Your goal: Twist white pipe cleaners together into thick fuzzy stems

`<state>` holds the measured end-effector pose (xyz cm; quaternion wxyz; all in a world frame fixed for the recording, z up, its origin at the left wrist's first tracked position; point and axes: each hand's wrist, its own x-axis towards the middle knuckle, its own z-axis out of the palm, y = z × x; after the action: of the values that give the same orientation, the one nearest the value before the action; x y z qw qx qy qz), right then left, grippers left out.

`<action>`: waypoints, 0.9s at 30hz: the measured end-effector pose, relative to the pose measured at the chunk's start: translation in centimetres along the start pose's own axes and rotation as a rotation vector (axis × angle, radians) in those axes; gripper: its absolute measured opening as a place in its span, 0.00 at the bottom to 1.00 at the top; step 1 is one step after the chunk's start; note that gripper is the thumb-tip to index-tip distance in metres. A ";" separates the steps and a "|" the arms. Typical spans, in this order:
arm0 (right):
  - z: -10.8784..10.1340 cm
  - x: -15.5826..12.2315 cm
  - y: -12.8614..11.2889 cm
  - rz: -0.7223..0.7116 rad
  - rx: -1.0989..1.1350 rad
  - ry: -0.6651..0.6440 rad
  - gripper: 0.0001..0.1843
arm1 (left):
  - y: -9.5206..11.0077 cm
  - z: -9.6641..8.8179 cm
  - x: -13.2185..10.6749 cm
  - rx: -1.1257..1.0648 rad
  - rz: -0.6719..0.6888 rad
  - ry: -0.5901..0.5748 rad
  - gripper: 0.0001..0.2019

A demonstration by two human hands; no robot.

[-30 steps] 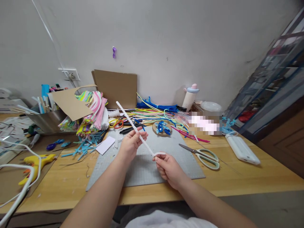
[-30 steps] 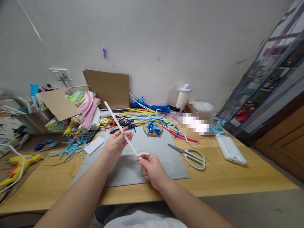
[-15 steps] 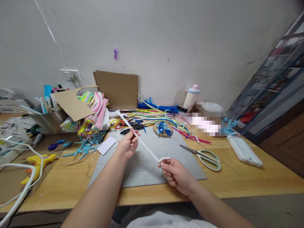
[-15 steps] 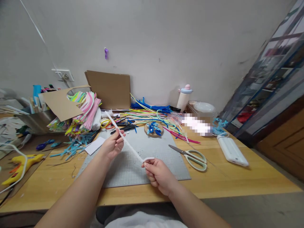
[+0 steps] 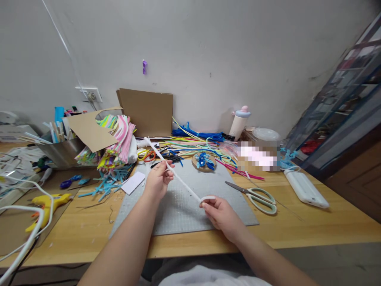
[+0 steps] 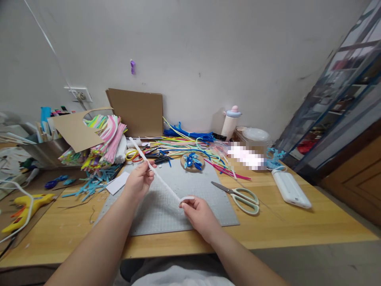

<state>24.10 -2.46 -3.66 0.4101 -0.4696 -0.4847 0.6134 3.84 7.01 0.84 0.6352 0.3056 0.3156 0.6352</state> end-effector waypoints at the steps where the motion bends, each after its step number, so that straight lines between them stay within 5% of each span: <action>1: -0.1 0.0 0.0 -0.063 -0.090 0.030 0.12 | 0.1 0.0 0.0 0.012 0.052 0.000 0.10; 6: -0.9 -0.5 0.0 -0.172 -0.305 0.023 0.10 | 1.2 -0.3 0.4 0.058 0.216 0.000 0.23; 14: -1.5 -1.3 0.1 -0.128 -0.307 0.020 0.11 | 1.3 -0.8 0.8 0.075 0.255 0.026 0.16; 21: -1.8 -1.9 -0.2 0.077 -0.037 -0.093 0.12 | 2.4 -1.0 0.8 0.073 0.171 -0.047 0.15; 27: -1.9 -2.1 -0.2 0.103 0.064 -0.145 0.13 | 1.9 -1.0 1.1 0.079 0.316 0.007 0.13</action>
<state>26.39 -4.02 -3.28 0.3565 -0.4351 -0.4685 0.6812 1.89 8.06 1.68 0.5138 0.3738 0.2905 0.7154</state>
